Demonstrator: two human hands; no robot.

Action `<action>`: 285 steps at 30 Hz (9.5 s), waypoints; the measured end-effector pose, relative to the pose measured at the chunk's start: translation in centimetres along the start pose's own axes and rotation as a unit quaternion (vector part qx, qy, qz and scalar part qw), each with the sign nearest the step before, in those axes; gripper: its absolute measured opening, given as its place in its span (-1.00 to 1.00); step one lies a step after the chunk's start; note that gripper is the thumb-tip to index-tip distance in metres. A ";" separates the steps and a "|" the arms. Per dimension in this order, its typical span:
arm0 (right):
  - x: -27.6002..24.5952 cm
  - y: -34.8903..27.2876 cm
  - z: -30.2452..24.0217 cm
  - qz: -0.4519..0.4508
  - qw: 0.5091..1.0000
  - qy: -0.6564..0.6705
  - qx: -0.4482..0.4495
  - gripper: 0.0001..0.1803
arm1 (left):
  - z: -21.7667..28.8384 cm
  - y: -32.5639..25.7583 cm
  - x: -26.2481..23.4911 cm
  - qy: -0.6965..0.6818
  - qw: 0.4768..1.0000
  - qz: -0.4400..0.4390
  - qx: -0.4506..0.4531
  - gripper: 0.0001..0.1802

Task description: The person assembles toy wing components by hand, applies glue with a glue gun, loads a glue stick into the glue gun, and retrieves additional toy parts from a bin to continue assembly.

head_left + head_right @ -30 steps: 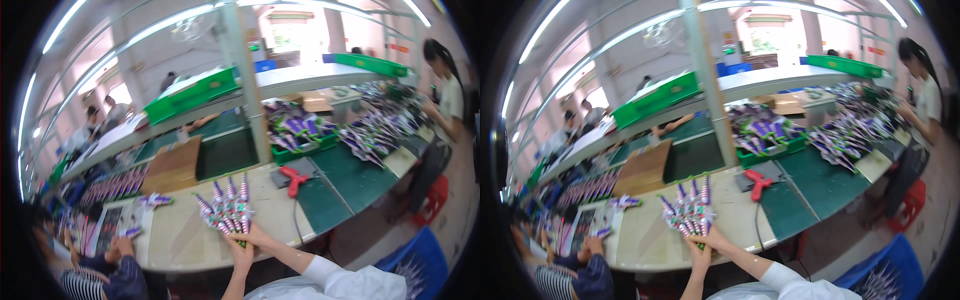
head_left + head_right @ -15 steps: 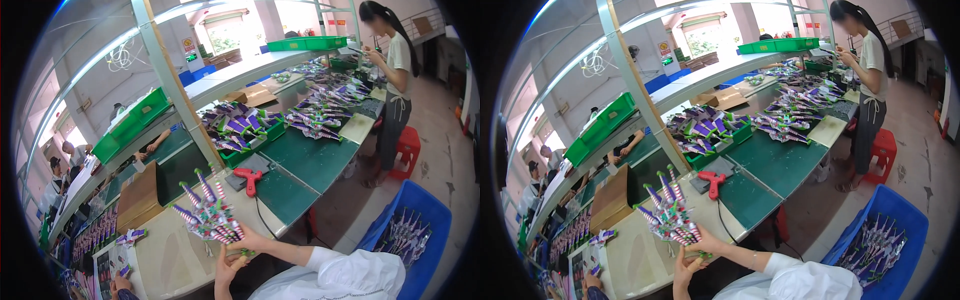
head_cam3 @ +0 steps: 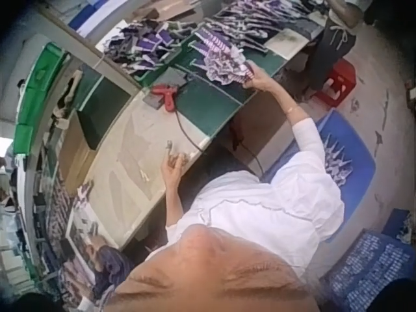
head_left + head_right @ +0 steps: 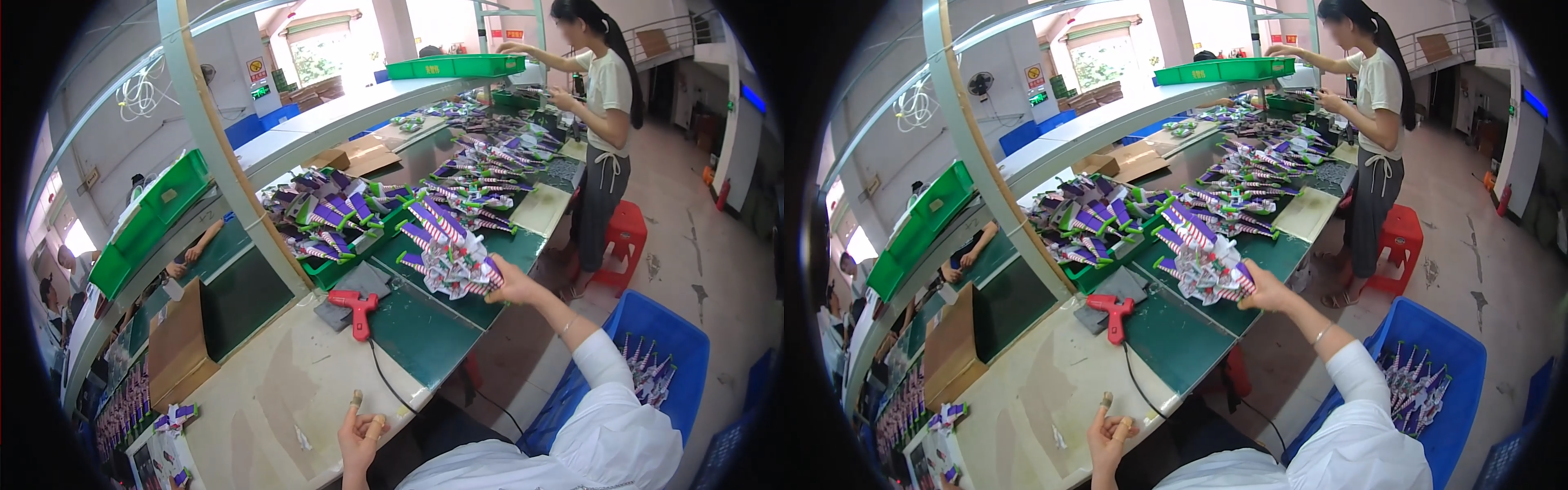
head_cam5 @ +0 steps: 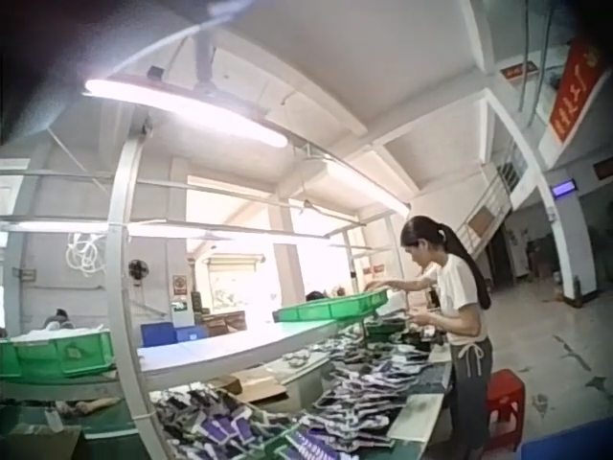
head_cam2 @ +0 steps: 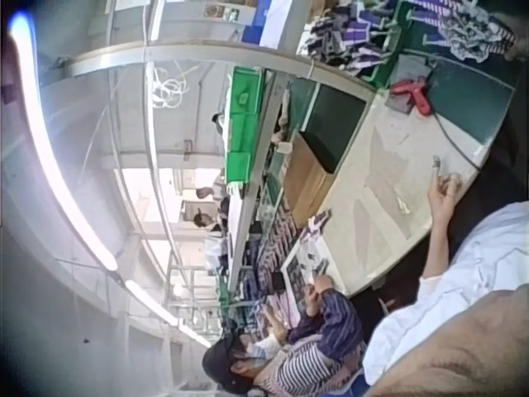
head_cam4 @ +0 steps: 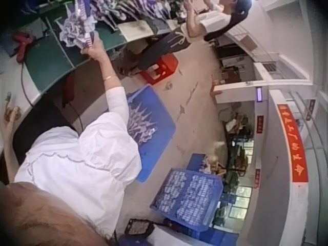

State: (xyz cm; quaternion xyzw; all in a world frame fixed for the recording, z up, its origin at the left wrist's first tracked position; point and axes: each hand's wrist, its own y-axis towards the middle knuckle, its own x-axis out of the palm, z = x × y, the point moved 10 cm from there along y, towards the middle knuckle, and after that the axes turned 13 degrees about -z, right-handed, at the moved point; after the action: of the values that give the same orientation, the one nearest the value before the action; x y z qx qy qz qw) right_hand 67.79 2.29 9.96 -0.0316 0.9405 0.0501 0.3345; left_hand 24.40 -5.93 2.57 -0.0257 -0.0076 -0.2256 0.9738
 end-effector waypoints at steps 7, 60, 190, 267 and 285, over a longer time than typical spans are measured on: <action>-4.5 8.5 5.9 0.032 0.999 -0.035 0.018 -0.14 | 0.5 -0.3 -0.4 -0.004 0.999 0.038 -0.017 -0.36; 21.6 3.1 -15.0 0.173 0.973 0.101 -0.118 -0.59 | -0.1 -1.9 -2.2 -0.096 0.992 0.071 0.036 -0.71; 20.1 -2.6 -7.5 0.034 0.933 0.358 -0.030 -0.80 | 2.7 19.1 -4.8 -0.007 0.988 0.140 0.062 0.23; 23.7 -2.4 -13.6 -0.238 0.837 0.493 0.011 -0.68 | 8.5 5.2 -2.1 -0.075 0.977 0.012 0.199 0.02; 18.3 7.0 -15.1 0.117 0.968 -0.182 -0.130 -0.74 | 7.0 18.1 -6.3 0.245 0.909 0.277 0.191 0.15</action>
State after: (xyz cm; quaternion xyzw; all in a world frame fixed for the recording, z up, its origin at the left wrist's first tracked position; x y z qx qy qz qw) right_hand 43.48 7.01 10.51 0.0450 0.8466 0.2154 0.4845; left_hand 26.63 13.44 8.51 0.2158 0.1955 0.0598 0.9548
